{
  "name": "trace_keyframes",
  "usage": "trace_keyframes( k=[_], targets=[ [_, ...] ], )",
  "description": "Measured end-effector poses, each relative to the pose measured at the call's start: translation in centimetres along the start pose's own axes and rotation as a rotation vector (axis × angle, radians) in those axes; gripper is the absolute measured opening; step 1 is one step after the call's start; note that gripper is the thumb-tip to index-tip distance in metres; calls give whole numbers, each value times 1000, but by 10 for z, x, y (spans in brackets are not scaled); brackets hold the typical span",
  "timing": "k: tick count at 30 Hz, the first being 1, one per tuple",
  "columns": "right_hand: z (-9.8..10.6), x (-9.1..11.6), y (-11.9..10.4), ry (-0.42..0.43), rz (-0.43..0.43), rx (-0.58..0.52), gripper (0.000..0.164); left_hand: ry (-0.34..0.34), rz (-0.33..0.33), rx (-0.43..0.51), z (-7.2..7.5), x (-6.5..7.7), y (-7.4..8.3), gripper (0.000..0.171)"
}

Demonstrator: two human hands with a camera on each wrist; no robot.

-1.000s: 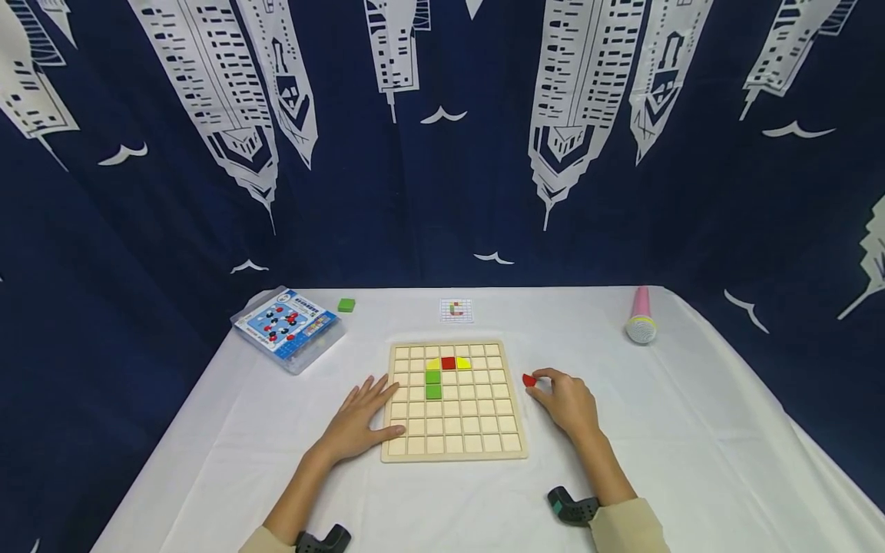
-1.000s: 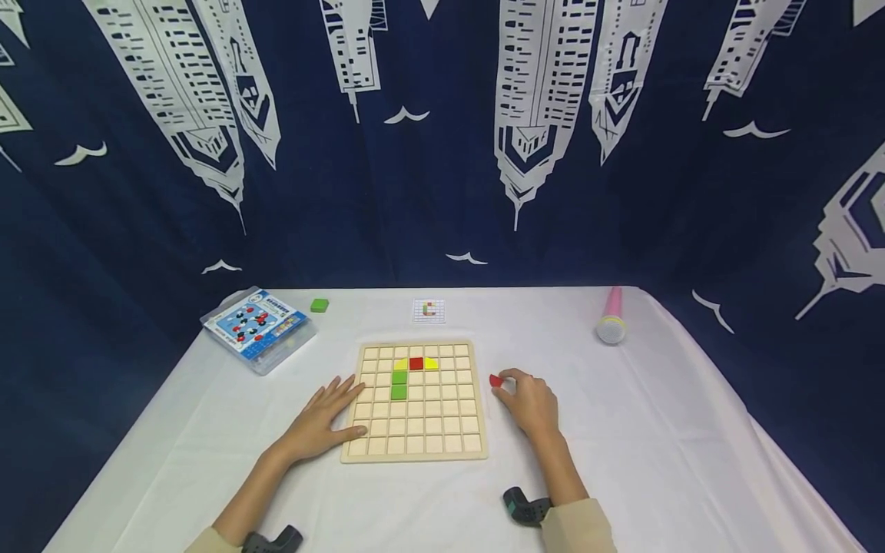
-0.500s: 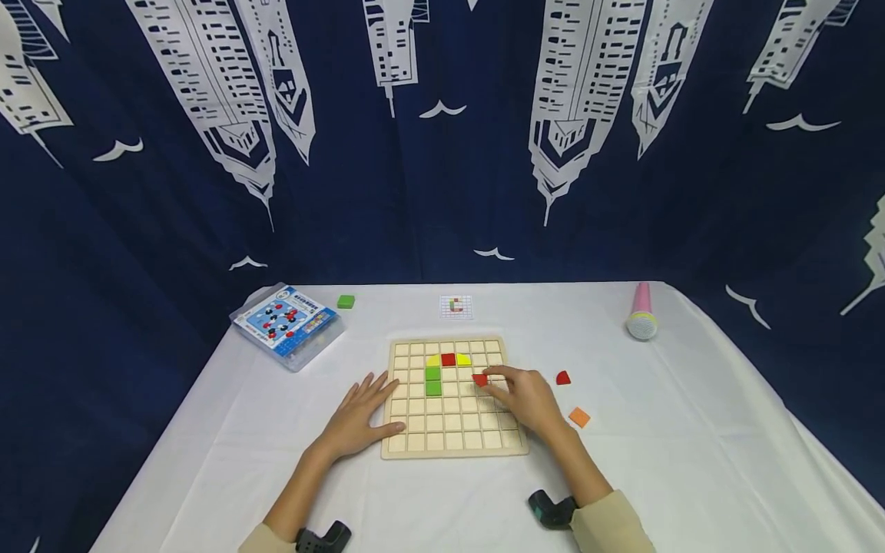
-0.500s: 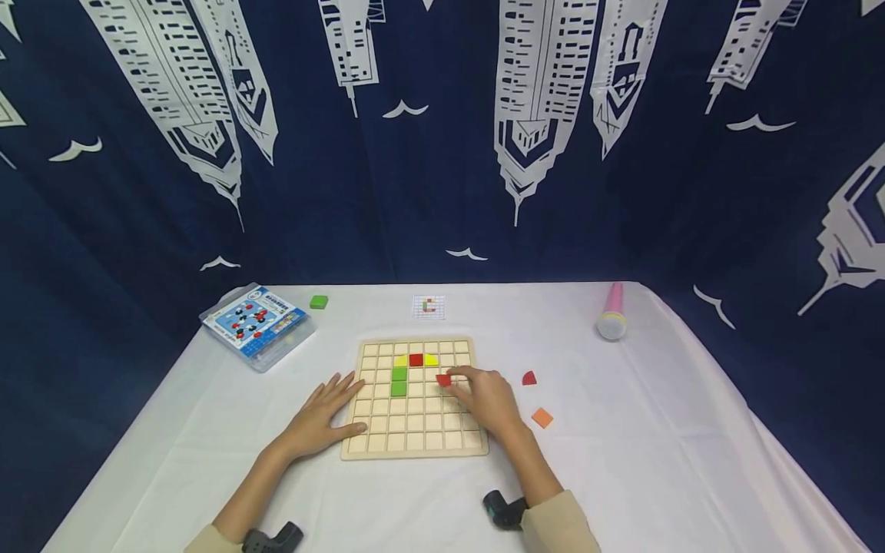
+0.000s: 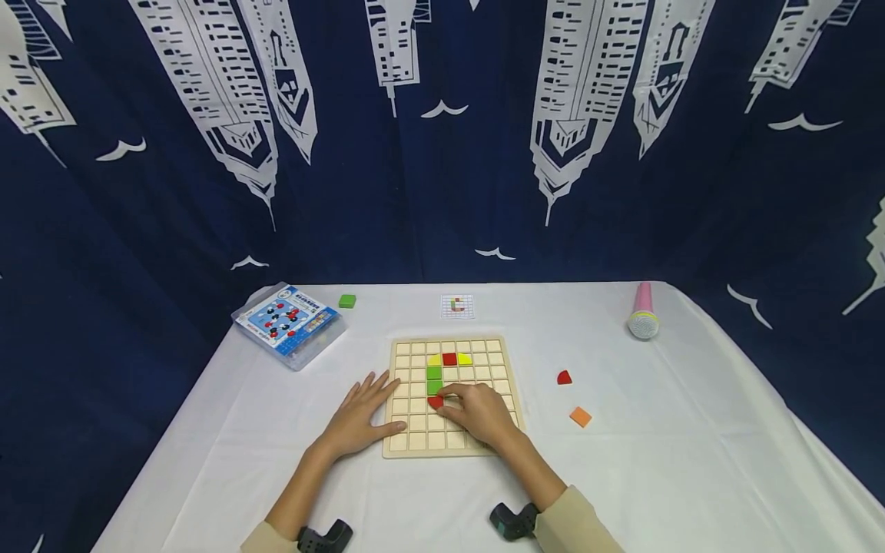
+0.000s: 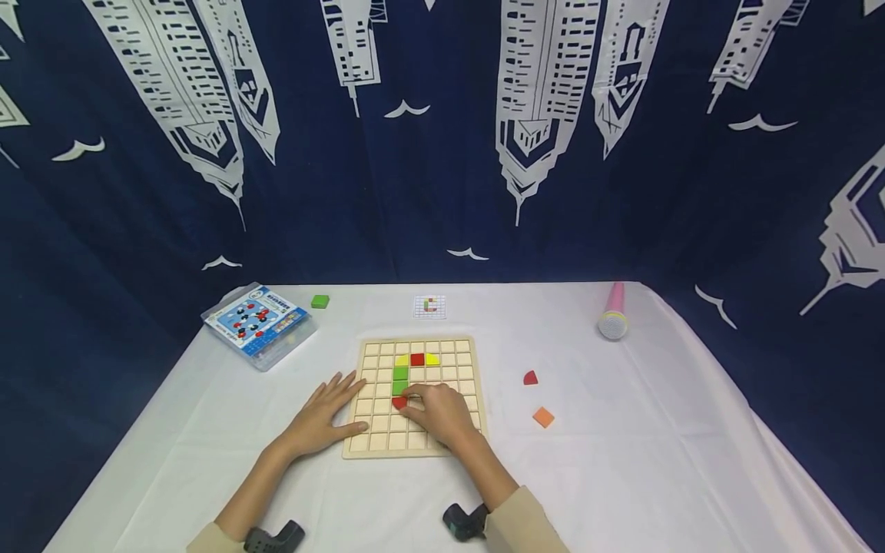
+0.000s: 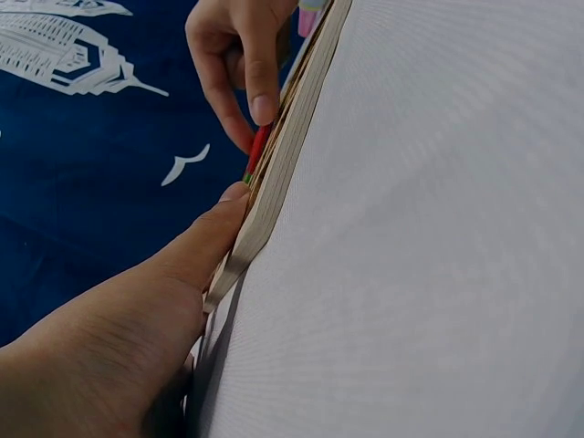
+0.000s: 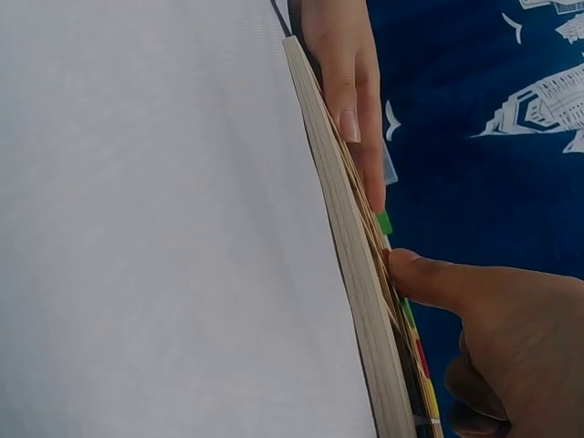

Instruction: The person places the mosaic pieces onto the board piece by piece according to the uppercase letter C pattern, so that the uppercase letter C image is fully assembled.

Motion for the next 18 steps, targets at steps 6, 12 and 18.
trace_keyframes(
  k=[6,12,18],
  targets=[
    [-2,0,1,9,-9,2,25,-2,1,4,1,0,2,80],
    [-1,1,2,-9,-23,-18,25,1,4,9,2,1,3,80],
    [16,14,20,46,-65,-80,25,20,-15,18,1,2,2,80]
  ],
)
Point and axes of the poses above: each hand's wrist, its own x-axis away from the middle knuckle, its own z-axis out of the back of the hand, y = z × x, the point moved 1 cm from there along -x, towards the middle knuckle, and after that the axes turned 12 degrees about -y, right-handed, at the moved point
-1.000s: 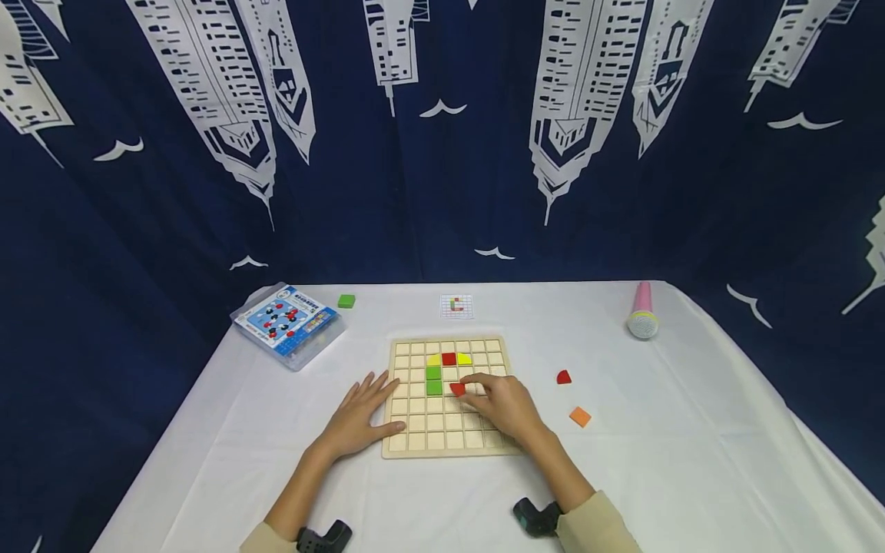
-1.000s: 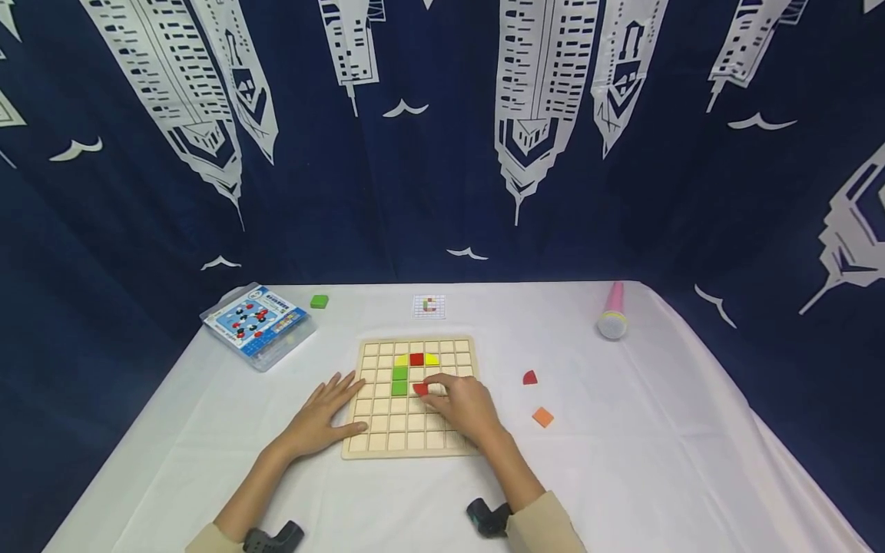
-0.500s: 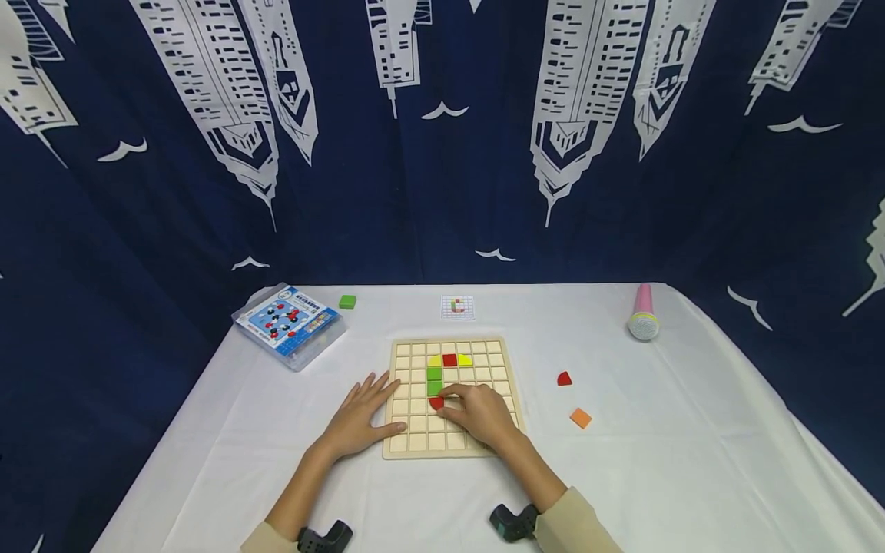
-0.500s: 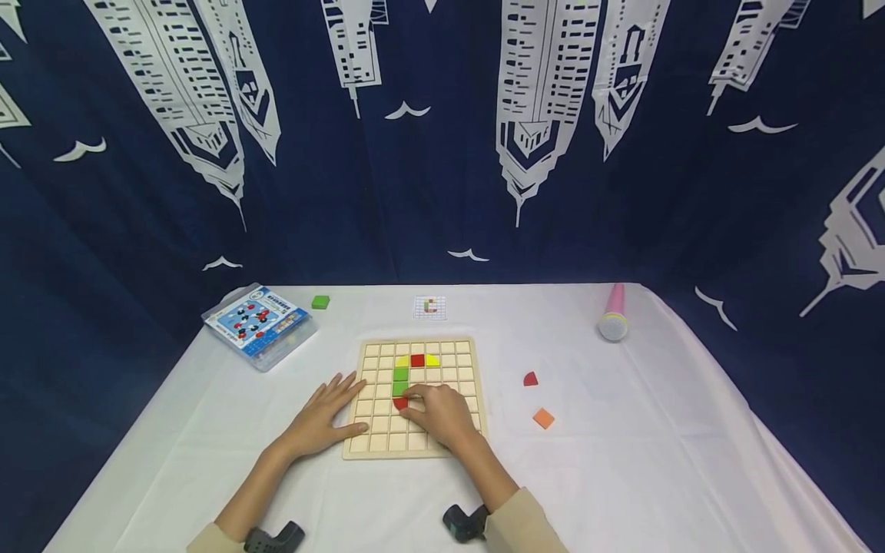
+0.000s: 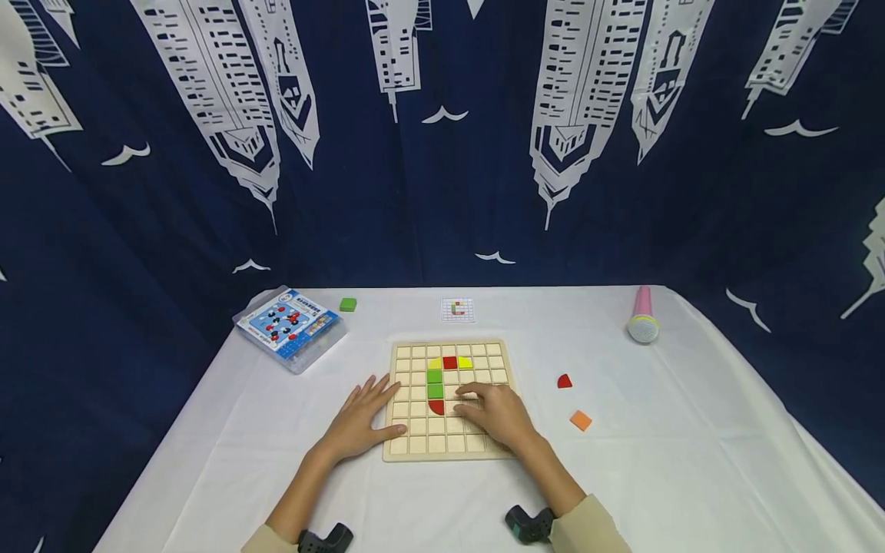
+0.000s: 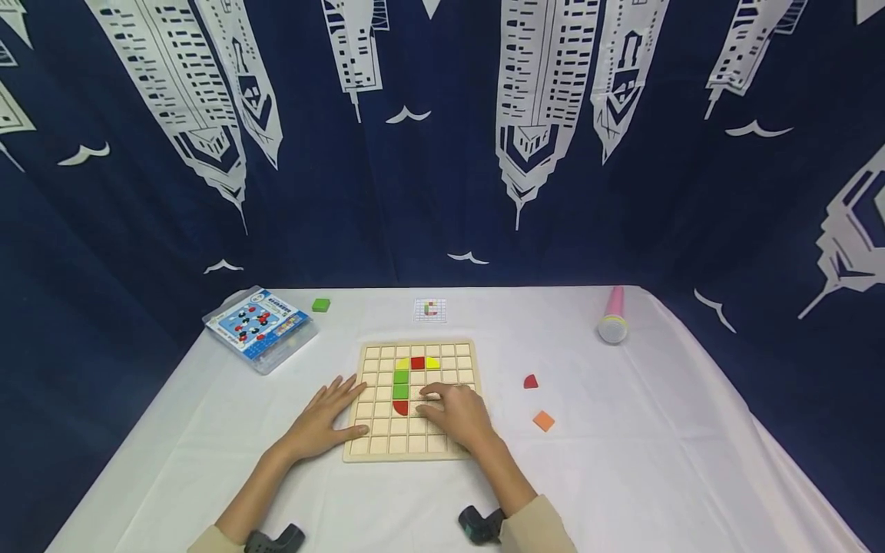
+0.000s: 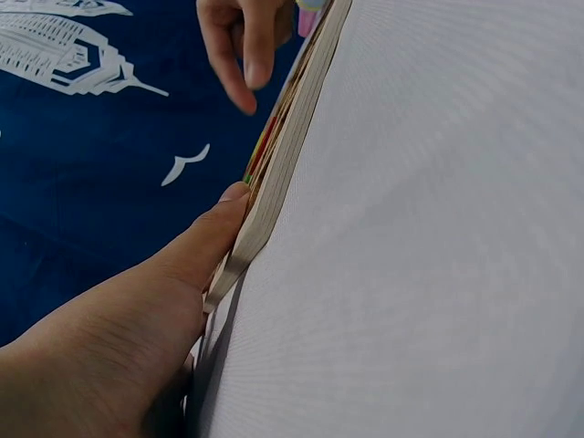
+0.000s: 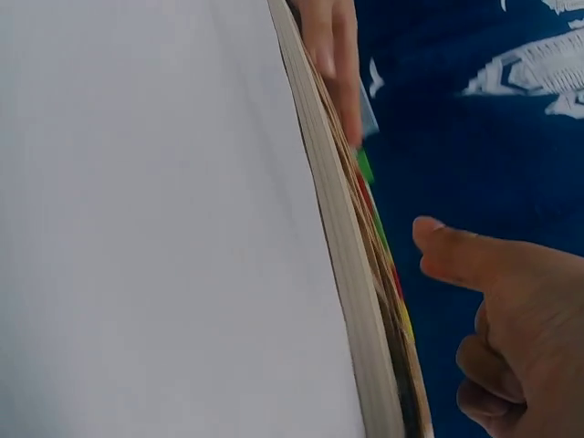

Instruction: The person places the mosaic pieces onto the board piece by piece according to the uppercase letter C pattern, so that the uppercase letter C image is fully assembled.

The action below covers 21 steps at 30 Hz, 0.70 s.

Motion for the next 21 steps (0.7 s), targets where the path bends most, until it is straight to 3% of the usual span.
trace_keyframes(
  k=[4,11,16,21],
  targets=[
    [27,19,25,55,-37,-14,25,-9,14,-4,-1,-1,0,81],
    [73,67,75,165,-90,60,29,-20,34,4,-1,-1,1,82],
    [85,100,100,136,-199,77,36,-15,34,10,-1,-1,3,82],
    [87,112,111,70,-268,97,36,-10,35,6,-2,-1,3,82]
  ],
)
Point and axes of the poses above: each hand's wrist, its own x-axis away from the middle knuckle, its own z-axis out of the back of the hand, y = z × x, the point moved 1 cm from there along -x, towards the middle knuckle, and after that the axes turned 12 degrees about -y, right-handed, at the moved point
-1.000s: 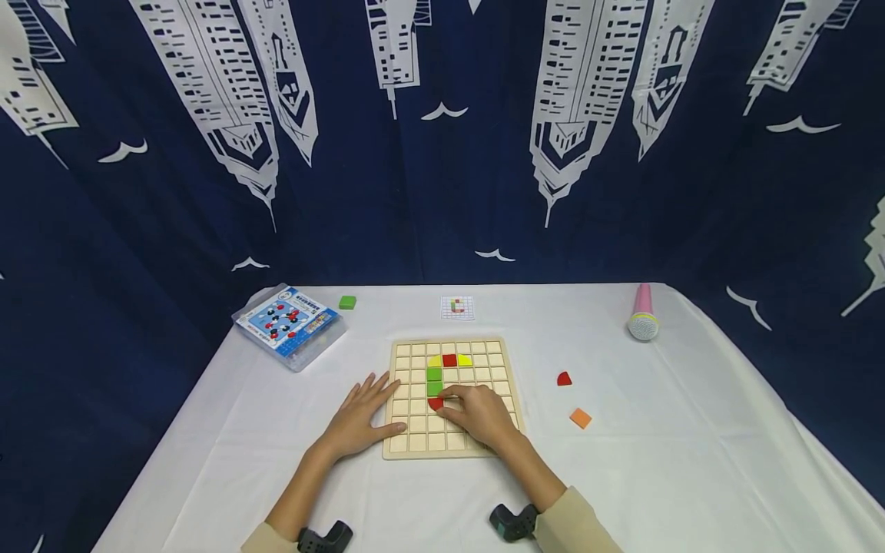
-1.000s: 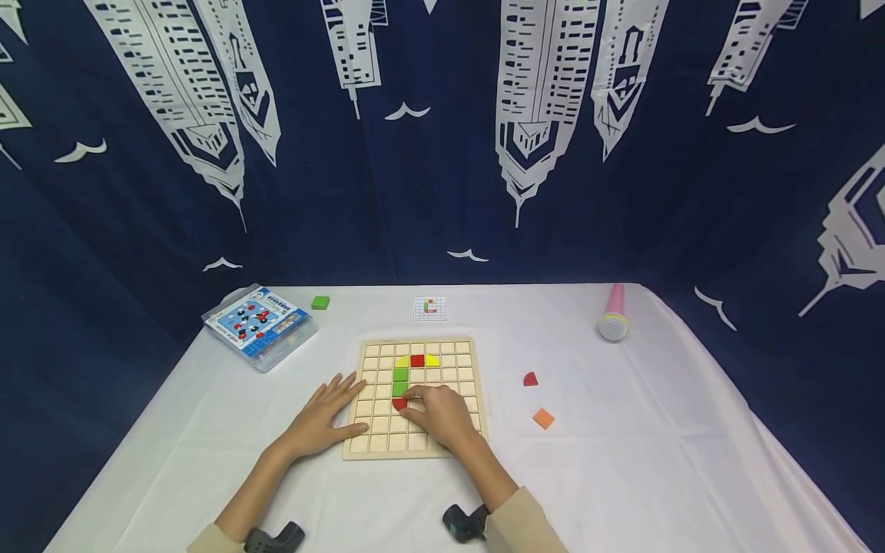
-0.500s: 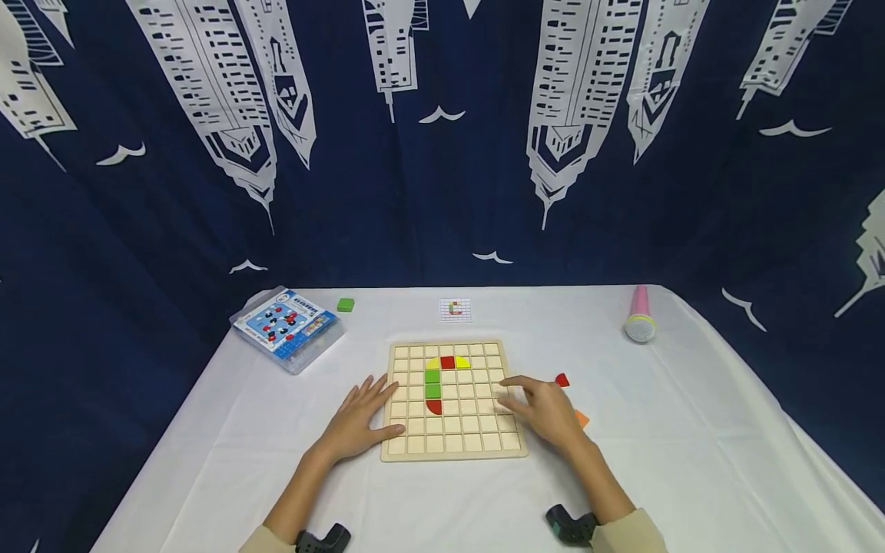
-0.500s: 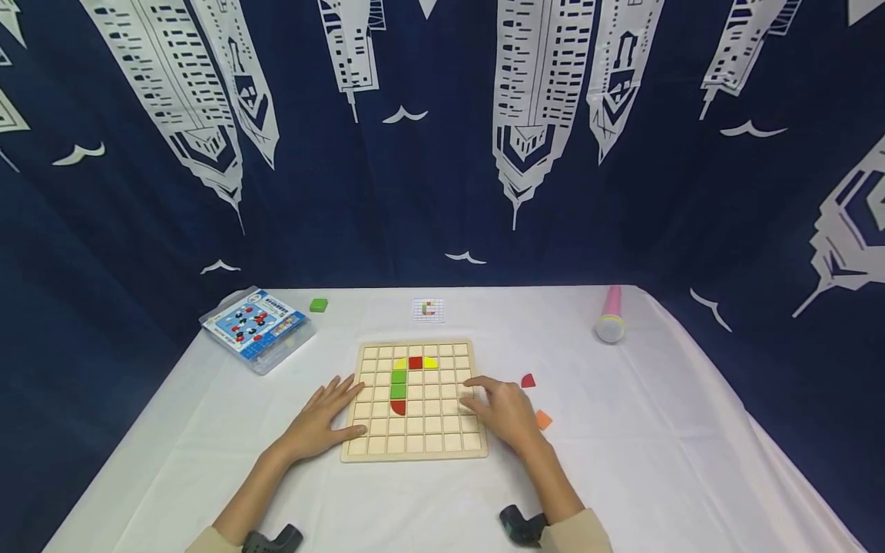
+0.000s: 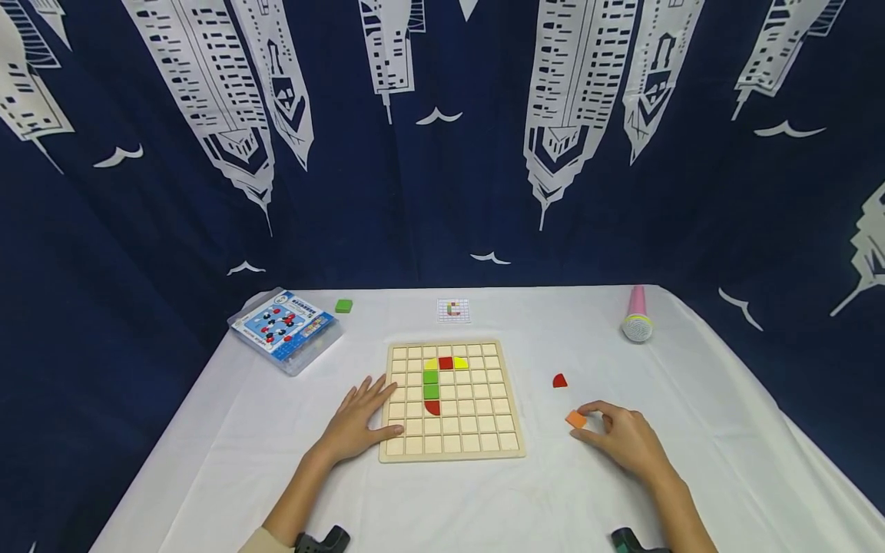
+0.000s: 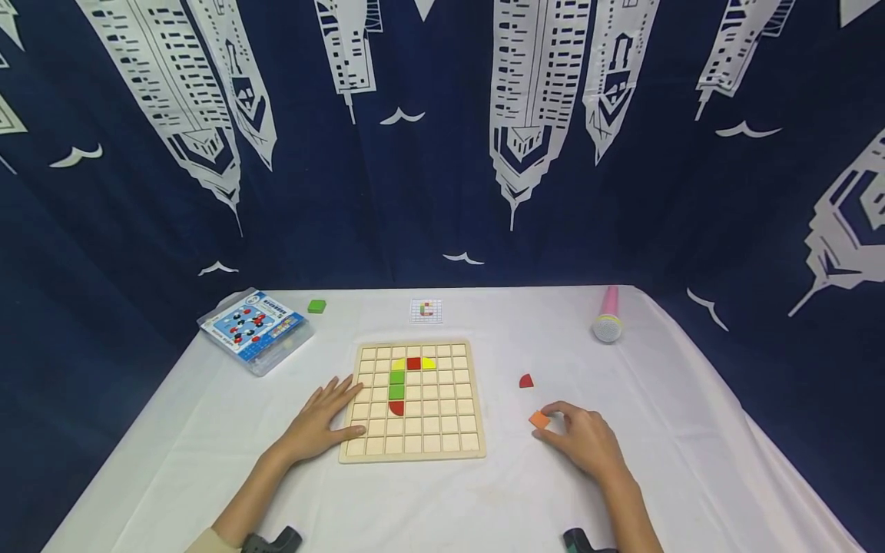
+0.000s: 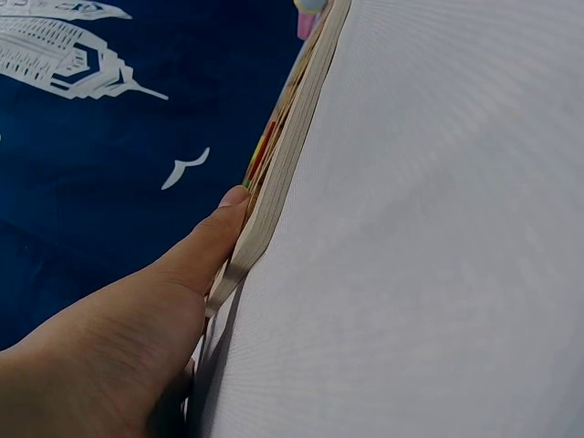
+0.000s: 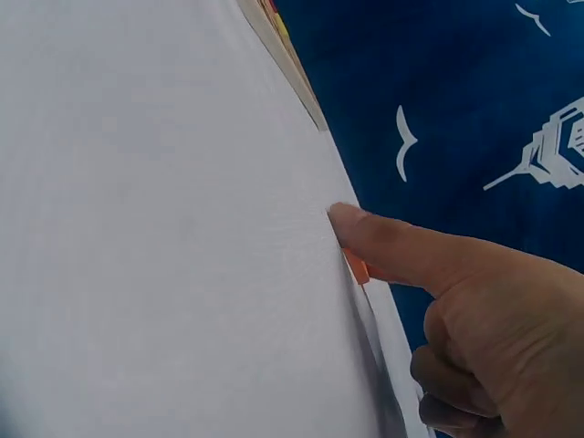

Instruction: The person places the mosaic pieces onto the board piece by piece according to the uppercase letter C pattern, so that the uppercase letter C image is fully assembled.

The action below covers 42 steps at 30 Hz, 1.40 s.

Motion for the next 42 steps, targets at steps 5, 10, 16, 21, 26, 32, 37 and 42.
trace_keyframes(
  k=[5,10,16,21,26,32,37,42],
  targets=[
    [0,-7,-6,-2,10,5,25,0,-2,6,0,0,0,82],
    [-10,-28,-43,-61,113,-73,24,4,-4,7,0,0,-1,82],
    [-43,-53,-100,-155,220,-146,25,16,-10,-2,-1,0,-3,82],
    [-67,-66,-129,-163,287,-158,24,18,-12,-9,-1,-1,-4,82],
    [-79,-72,-141,-166,328,-119,22,16,-14,8,1,1,-2,81],
    [-84,-74,-143,-172,319,-73,23,8,-14,1,1,1,-1,80],
    [-84,-76,-142,-179,315,-83,22,5,-13,3,0,1,-1,81],
    [-82,-76,-138,-202,313,-148,25,10,-9,0,-1,0,-3,81]
  ],
)
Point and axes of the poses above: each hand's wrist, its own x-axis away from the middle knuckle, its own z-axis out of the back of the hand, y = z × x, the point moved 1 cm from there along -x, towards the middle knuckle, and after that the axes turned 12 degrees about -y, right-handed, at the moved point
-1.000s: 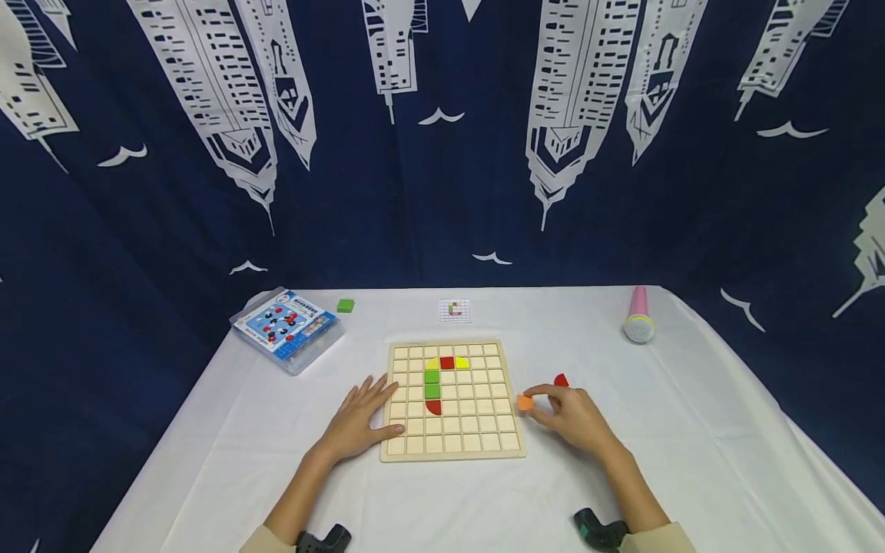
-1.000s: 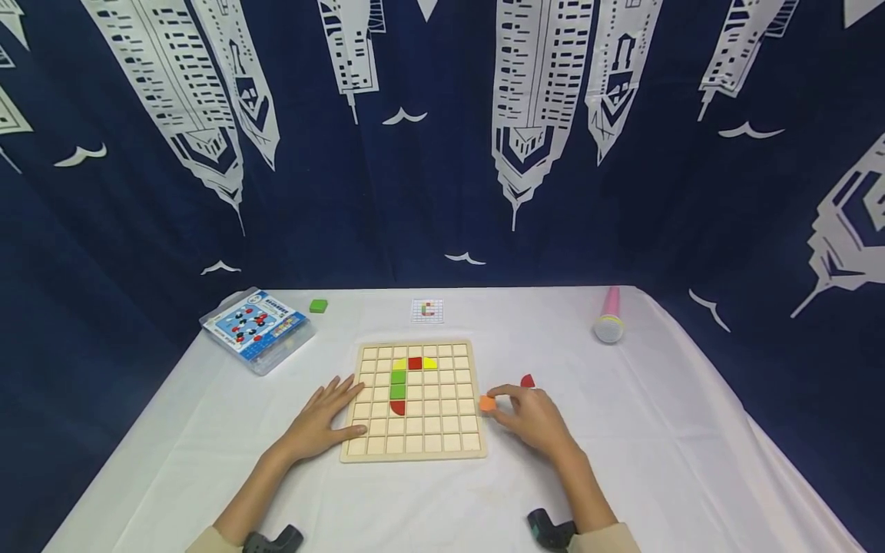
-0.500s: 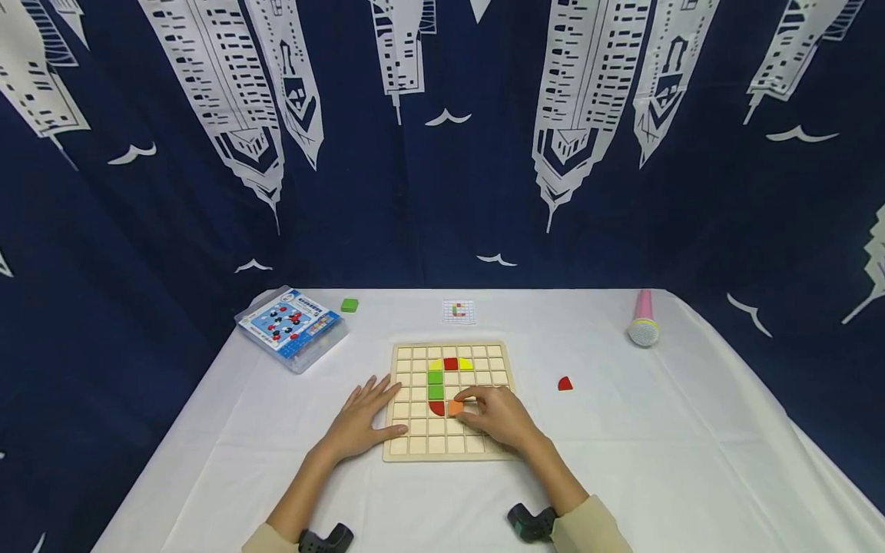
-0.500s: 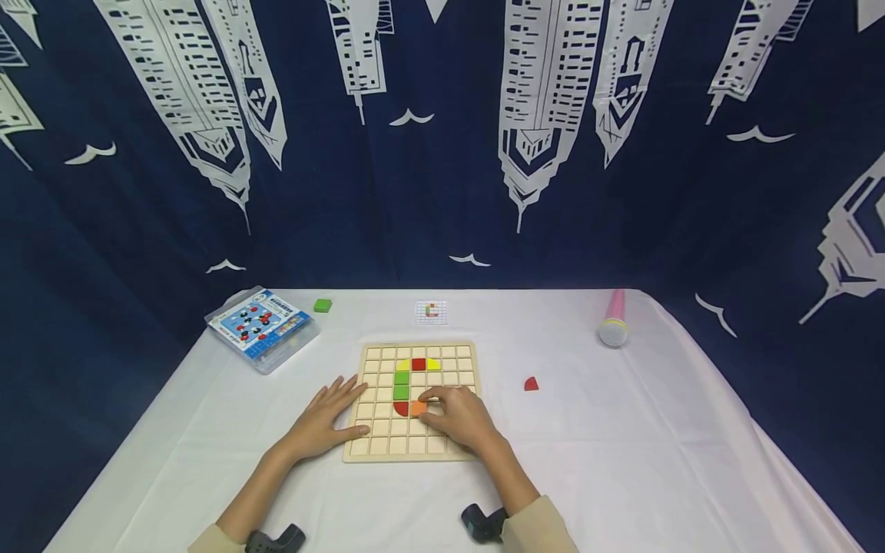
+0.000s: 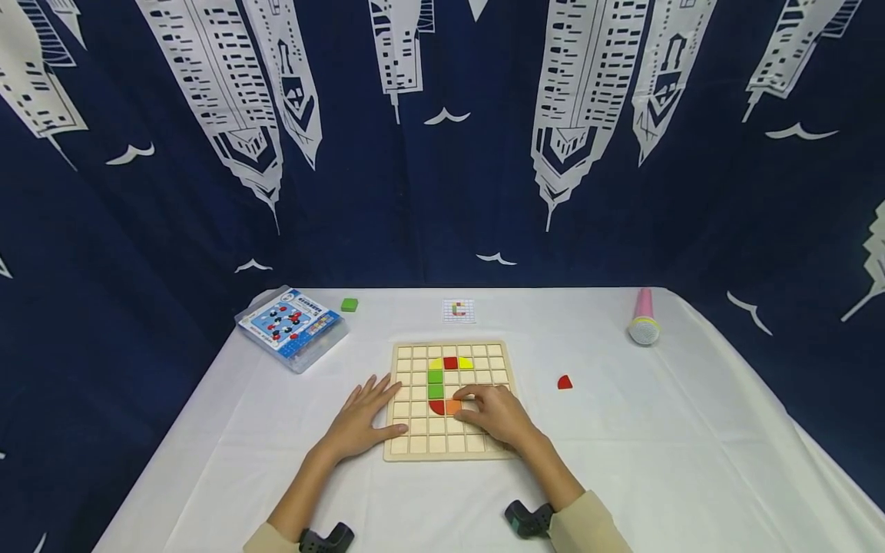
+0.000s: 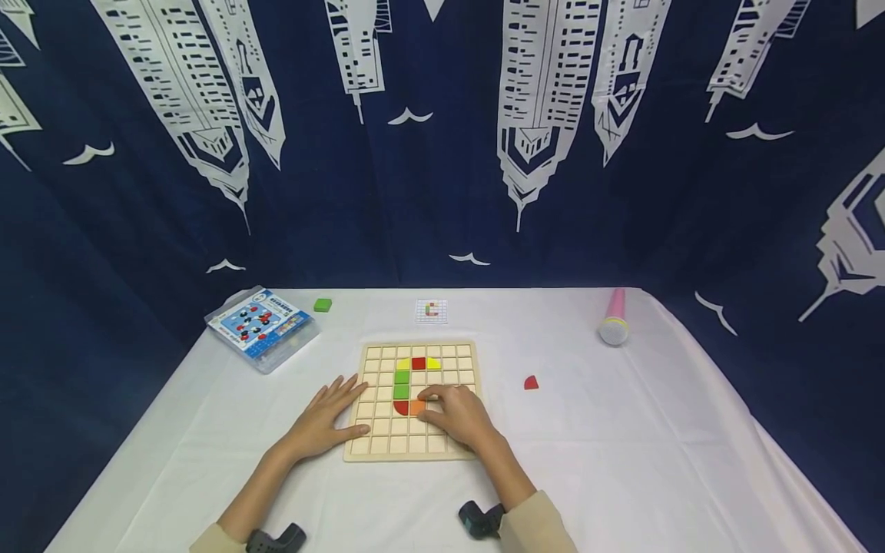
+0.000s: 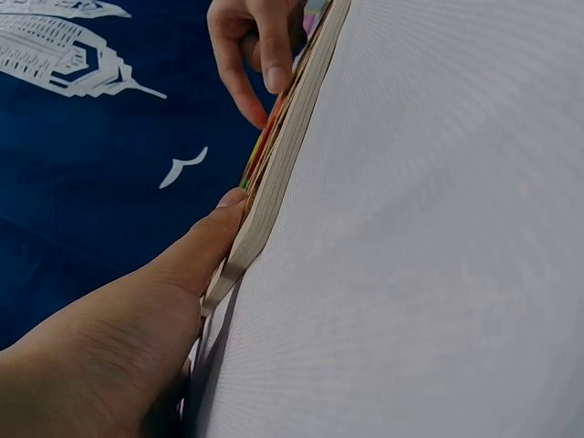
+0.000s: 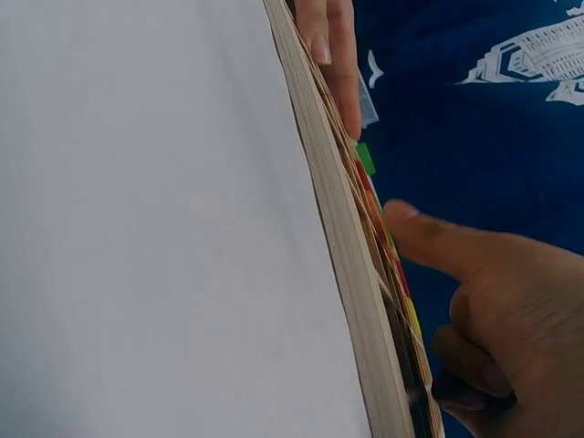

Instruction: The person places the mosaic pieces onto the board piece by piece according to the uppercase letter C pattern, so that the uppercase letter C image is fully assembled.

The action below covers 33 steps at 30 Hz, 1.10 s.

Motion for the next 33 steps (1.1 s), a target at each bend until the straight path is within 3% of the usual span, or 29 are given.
trace_keyframes(
  k=[6,13,17,22,29,33],
  targets=[
    [27,19,28,90,-63,-66,27,1,0,7,0,0,-1,82],
    [66,55,84,236,-209,73,31,15,-13,-2,1,1,0,81],
    [78,67,105,234,-295,115,35,14,-13,9,1,1,1,81],
    [81,70,116,204,-354,112,33,-2,-13,-2,-1,-1,1,82],
    [75,53,117,233,-337,105,35,-2,-10,0,0,-1,0,82],
    [73,54,118,252,-340,110,36,-11,-1,-3,0,-1,-1,84]
  ],
)
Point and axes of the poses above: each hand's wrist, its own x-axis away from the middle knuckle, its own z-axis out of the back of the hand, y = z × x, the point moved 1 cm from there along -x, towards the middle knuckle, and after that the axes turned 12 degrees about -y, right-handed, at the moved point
